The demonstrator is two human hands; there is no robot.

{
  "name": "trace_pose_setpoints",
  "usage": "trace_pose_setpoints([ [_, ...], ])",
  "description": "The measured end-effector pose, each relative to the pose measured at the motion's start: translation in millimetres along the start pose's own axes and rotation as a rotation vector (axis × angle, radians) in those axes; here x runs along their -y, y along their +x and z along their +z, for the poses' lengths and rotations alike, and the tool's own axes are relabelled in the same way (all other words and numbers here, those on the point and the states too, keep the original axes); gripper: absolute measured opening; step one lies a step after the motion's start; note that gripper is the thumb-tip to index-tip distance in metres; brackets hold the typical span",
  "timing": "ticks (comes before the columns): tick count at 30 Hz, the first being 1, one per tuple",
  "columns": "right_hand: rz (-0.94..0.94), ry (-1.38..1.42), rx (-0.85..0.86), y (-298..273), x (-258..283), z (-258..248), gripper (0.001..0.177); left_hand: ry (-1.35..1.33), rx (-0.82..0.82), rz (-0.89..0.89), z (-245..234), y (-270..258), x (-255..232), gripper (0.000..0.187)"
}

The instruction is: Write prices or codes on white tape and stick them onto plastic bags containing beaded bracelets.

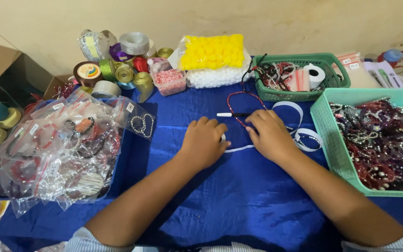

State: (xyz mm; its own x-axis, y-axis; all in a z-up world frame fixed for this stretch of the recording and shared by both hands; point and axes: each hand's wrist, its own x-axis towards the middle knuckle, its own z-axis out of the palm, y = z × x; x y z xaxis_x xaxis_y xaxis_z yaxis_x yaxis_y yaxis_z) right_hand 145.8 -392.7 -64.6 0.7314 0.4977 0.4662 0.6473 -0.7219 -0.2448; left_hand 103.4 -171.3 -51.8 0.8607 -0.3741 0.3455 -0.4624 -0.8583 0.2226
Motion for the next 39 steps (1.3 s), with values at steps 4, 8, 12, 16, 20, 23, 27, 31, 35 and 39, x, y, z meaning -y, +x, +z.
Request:
trace_pose_setpoints([
  [4, -0.065, 0.002, -0.029, 14.0, -14.3, 16.1, 0.031, 0.053, -0.017, -0.035, 23.9, 31.3, 20.9, 0.034],
  [8, -0.053, -0.048, 0.009, 25.0, -34.1, 38.9, 0.03, 0.135, 0.022, -0.069, 45.8, 54.1, 29.6, 0.029],
  [12, -0.012, -0.025, 0.054, 31.9, -33.8, 46.7, 0.026, 0.121, 0.045, -0.116, 66.6, 63.3, 36.4, 0.02],
  [16, -0.001, 0.009, 0.051, 32.2, -29.0, 43.5, 0.021, 0.015, -0.012, -0.115, 71.7, 56.1, 42.3, 0.01],
  [20, -0.063, -0.03, 0.032, 33.3, -28.7, 38.7, 0.022, -0.056, -0.133, -0.047, 75.1, 52.1, 47.7, 0.014],
  [23, -0.118, -0.073, -0.001, 29.4, -34.2, 39.2, 0.027, -0.105, -0.196, 0.008, 78.8, 51.4, 49.6, 0.014],
  [27, -0.172, -0.114, -0.016, 28.9, -34.2, 36.1, 0.032, -0.183, -0.207, 0.001, 76.2, 52.2, 48.6, 0.015],
  [31, -0.166, -0.125, -0.043, 27.5, -31.2, 35.8, 0.03, -0.256, -0.213, -0.005, 80.6, 49.3, 53.8, 0.015],
  [35, -0.143, -0.145, -0.08, 27.7, -34.0, 30.7, 0.026, -0.3, -0.173, -0.095, 85.4, 51.8, 63.7, 0.015],
  [39, -0.066, -0.138, -0.201, 36.8, -6.0, 2.3, 0.019, -0.437, -0.292, -0.144, 60.7, 48.2, 56.5, 0.014],
])
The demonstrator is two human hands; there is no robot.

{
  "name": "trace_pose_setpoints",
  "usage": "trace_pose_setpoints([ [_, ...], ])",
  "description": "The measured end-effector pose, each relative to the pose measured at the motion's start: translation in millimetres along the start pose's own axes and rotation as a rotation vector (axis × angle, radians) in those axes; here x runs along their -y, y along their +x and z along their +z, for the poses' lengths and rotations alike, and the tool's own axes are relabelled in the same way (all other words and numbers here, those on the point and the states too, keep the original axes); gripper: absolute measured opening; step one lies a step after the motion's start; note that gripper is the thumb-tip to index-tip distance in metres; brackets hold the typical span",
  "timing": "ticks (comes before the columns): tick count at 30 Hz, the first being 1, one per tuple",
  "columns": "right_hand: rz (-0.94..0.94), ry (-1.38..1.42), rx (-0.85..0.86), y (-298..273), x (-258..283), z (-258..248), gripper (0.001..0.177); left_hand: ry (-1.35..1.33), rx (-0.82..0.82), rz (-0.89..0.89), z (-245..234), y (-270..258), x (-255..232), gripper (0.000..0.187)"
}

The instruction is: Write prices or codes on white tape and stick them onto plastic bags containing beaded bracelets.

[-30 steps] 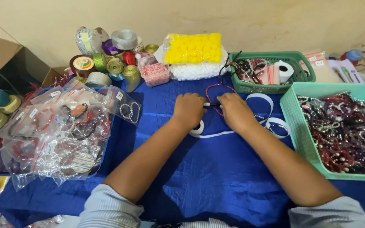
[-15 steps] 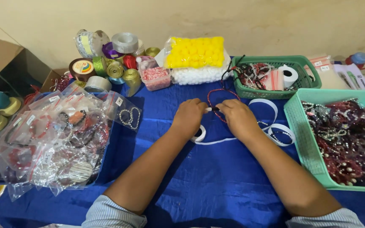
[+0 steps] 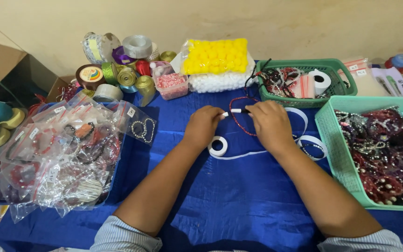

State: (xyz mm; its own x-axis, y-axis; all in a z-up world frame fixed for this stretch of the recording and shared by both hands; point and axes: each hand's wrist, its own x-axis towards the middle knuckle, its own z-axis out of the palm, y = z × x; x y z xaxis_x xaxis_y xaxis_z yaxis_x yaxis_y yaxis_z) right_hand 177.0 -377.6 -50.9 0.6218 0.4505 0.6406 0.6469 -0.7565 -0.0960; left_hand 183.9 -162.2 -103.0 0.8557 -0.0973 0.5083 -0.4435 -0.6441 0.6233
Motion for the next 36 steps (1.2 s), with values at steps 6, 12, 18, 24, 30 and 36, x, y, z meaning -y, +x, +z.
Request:
trace_pose_setpoints([
  [6, 0.327, 0.903, -0.29, -11.4, -7.6, 27.6, 0.018, -0.105, 0.047, -0.088, -3.2, -2.2, -5.9, 0.02],
  [12, 0.388, 1.113, -0.285, -17.3, -13.4, 43.7, 0.017, -0.092, 0.055, -0.093, -5.4, -1.9, -11.5, 0.02],
  [18, 0.408, 1.116, -0.267, -17.4, -12.9, 48.1, 0.016, -0.115, 0.06, -0.07, -6.3, -1.1, -16.7, 0.02],
  [24, 0.405, 1.208, -0.221, -20.9, -13.1, 57.0, 0.017, -0.178, 0.08, -0.055, -9.8, -0.9, -24.6, 0.019],
  [30, 0.407, 1.194, -0.135, -23.7, -21.1, 58.9, 0.016, -0.075, 0.038, 0.091, -9.5, 0.4, -14.6, 0.017],
  [36, 0.525, 1.276, -0.193, -25.3, -24.3, 63.7, 0.013, 0.018, -0.045, 0.206, -3.3, 0.7, -11.4, 0.013],
])
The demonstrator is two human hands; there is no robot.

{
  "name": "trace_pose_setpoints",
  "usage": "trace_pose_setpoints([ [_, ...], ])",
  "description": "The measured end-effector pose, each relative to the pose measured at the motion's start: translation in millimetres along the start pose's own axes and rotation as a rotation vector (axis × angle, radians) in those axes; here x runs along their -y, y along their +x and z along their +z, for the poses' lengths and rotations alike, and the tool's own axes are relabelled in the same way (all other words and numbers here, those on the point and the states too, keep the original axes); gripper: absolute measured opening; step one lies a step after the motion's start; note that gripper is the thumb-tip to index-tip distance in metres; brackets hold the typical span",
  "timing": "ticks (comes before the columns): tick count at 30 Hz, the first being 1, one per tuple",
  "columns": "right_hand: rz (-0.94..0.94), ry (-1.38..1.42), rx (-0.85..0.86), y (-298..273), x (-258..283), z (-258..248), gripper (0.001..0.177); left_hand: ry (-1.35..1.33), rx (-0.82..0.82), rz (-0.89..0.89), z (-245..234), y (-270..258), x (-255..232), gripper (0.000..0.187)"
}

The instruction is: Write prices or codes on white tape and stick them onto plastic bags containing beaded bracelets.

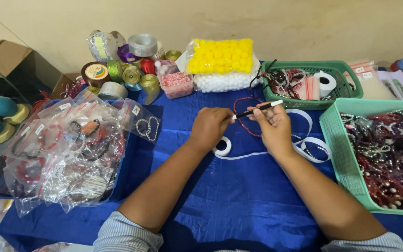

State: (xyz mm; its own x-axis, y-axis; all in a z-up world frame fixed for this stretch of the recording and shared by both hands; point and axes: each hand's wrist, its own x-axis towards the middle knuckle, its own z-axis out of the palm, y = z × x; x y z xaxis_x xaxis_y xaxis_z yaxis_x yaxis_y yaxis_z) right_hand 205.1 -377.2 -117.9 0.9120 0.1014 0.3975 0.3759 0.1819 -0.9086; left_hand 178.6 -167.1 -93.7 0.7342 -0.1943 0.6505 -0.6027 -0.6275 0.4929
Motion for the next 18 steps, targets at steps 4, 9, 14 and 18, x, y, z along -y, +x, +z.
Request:
trace_pose_setpoints([
  [4, 0.066, 0.017, -0.034, -0.3, -0.3, 5.0, 0.013, 0.038, -0.012, 0.032, -4.8, 2.6, -0.4, 0.013],
  [9, 0.147, 0.048, -0.009, 10.5, -8.6, 0.2, 0.019, 0.099, 0.004, -0.062, -13.4, 11.4, 7.9, 0.006],
  [14, 0.086, -0.035, -0.038, 20.0, 2.9, 0.5, 0.043, 0.22, -0.076, -0.043, -41.0, 19.7, 20.3, 0.008],
  [18, -0.193, -0.723, 0.102, 20.0, 50.5, 30.1, 0.045, 0.406, -0.136, -0.076, -49.4, 14.8, 37.5, 0.009],
])
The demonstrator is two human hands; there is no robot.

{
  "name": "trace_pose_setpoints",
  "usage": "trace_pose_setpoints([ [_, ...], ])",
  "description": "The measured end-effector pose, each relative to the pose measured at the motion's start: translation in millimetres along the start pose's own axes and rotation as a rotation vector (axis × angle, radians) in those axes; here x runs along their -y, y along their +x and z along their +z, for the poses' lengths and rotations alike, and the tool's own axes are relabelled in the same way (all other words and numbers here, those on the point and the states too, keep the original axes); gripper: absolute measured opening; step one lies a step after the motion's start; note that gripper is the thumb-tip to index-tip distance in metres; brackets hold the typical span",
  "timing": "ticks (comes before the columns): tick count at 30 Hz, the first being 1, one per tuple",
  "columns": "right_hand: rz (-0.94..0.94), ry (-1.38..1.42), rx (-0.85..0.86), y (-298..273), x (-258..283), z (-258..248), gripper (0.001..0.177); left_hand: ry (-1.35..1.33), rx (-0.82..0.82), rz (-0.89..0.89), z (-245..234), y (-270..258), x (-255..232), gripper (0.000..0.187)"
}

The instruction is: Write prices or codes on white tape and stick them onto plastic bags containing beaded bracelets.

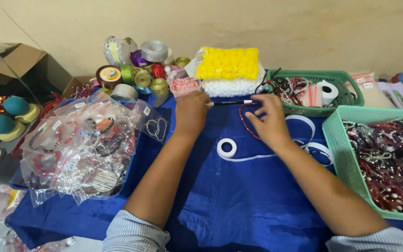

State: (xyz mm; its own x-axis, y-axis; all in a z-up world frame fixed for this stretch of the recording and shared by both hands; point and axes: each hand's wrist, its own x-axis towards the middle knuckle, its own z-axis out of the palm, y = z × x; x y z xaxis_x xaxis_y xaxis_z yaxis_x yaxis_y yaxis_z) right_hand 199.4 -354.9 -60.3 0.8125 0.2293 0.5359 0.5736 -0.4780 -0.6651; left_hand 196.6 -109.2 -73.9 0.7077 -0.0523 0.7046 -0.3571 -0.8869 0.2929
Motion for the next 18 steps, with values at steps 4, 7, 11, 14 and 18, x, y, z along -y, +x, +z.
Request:
trace_pose_setpoints([
  [4, -0.355, -0.191, 0.058, 18.9, -16.0, 27.2, 0.028, 0.051, 0.057, -0.081, 22.6, -4.9, 14.0, 0.013],
  [7, -0.474, -0.339, 0.116, 34.5, -21.7, 48.1, 0.013, 0.053, 0.052, -0.131, 37.2, -6.8, 18.6, 0.01],
  [11, -0.425, -0.507, 0.211, 50.5, -48.3, 77.1, 0.012, 0.087, 0.05, -0.106, 52.2, -8.6, 23.9, 0.01],
  [14, -0.409, -0.599, 0.239, 53.0, -55.4, 87.7, 0.014, 0.11, 0.045, -0.082, 63.0, -12.7, 28.6, 0.01],
  [18, -0.39, -0.626, 0.24, 49.7, -59.9, 89.7, 0.014, 0.12, 0.035, -0.06, 66.4, -17.1, 26.0, 0.007],
])
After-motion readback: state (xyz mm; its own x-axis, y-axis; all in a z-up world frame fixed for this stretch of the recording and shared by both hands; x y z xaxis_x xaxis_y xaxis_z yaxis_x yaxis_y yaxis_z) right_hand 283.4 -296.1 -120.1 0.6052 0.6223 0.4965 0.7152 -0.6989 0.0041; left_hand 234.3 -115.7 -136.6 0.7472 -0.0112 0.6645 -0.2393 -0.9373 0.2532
